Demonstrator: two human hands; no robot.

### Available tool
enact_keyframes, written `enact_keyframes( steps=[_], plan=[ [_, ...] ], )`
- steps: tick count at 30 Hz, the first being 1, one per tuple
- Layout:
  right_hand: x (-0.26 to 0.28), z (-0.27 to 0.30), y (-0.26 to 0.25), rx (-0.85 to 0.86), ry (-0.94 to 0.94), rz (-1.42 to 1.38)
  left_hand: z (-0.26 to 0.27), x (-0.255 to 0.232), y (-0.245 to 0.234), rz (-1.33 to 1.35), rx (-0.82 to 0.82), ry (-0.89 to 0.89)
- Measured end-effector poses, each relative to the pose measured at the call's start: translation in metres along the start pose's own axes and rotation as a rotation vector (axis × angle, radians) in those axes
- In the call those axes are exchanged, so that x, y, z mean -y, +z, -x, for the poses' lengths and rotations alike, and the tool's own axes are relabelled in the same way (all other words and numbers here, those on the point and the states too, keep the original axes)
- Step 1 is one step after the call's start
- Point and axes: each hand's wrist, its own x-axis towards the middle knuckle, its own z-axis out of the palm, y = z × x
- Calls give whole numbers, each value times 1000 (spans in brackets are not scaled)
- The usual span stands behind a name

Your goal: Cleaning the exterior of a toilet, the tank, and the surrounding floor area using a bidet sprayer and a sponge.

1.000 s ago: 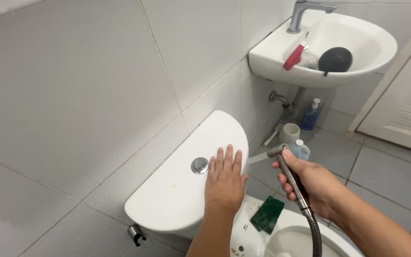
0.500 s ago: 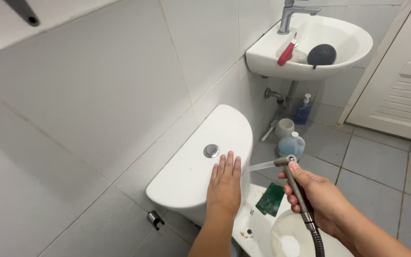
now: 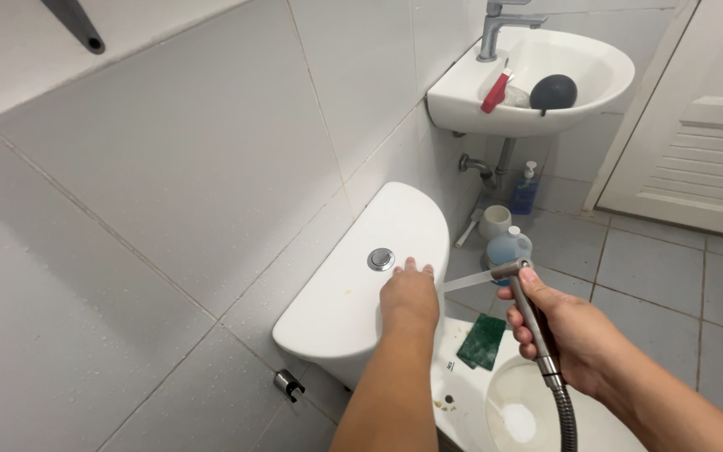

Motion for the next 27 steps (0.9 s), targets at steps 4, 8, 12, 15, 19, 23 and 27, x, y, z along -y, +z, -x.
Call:
enact_keyframes(
  steps=[4, 8, 12, 15, 19, 23, 27],
  plan=[
    [6, 5, -1, 30, 8, -25, -11, -1, -1, 4, -56, 12],
    [14, 3, -6, 23, 21, 22, -21, -10, -10, -14, 25, -30],
    [28, -6, -17, 25, 31, 77, -30, -16, -8, 41, 25, -76],
    [16, -66, -64, 164, -33, 54, -38, -23, -2, -14, 16, -109],
    [40, -70, -79, 181, -34, 139, -36, -28, -4, 21, -15, -194],
    [52, -77, -96, 211, -20, 183, -28, -39, -13, 92, -42, -293],
    [55, -83, -109, 267, -2, 179, -25, -54, -20, 140, -37, -393]
  ],
)
